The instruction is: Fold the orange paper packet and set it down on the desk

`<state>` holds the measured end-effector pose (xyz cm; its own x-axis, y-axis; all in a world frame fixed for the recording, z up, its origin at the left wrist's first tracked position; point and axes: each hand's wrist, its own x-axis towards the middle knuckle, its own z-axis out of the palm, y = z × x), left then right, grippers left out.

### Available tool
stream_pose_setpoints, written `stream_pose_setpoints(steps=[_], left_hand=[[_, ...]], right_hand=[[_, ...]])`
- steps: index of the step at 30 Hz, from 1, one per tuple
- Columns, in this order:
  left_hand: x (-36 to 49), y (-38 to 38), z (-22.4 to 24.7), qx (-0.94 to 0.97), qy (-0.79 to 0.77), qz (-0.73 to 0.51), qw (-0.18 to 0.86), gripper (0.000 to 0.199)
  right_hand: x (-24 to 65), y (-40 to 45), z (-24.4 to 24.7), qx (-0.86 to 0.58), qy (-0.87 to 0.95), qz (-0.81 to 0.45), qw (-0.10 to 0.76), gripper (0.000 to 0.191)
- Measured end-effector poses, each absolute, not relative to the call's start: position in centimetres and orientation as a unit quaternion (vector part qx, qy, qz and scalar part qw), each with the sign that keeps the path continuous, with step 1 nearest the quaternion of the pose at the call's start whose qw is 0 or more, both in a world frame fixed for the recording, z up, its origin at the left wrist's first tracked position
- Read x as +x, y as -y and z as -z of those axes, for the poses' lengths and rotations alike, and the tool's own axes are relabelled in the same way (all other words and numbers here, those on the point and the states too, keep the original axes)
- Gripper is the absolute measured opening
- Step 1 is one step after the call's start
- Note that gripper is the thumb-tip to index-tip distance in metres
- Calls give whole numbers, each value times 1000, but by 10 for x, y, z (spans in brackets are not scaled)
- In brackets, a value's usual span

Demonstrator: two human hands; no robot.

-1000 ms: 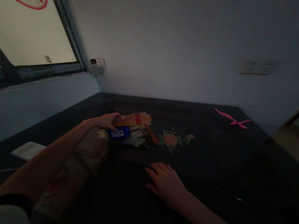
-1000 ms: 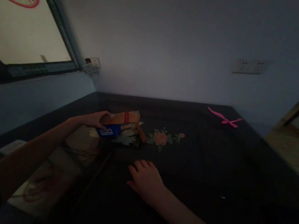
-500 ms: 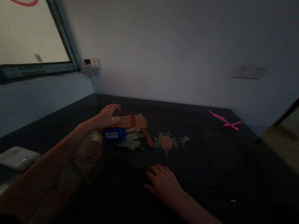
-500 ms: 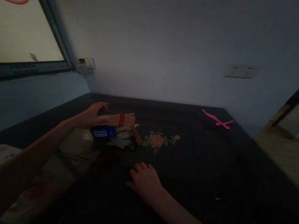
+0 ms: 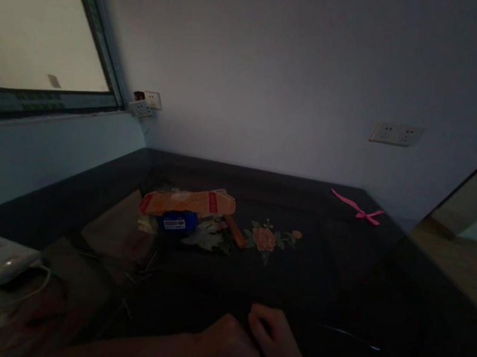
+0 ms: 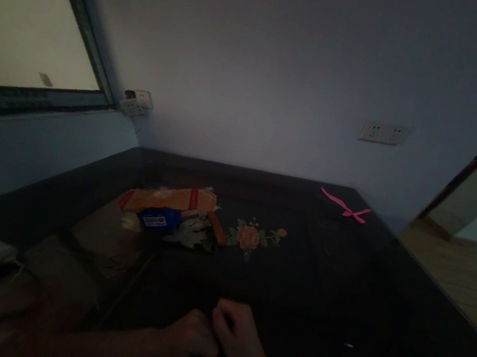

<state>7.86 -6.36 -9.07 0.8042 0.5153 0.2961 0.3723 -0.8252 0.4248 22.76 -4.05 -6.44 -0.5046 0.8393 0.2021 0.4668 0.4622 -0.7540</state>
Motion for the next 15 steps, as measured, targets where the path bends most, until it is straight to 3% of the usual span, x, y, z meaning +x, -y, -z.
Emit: stream_pose_setpoints(steps=[6,15], left_hand=[[82,54,107,958,-183,-131,180,47],[79,63,91,955,-200,-150,158,37]], right_hand=[[222,51,77,-379,778,-393,310,56],[225,51,78,-371,761,-445,291,53]])
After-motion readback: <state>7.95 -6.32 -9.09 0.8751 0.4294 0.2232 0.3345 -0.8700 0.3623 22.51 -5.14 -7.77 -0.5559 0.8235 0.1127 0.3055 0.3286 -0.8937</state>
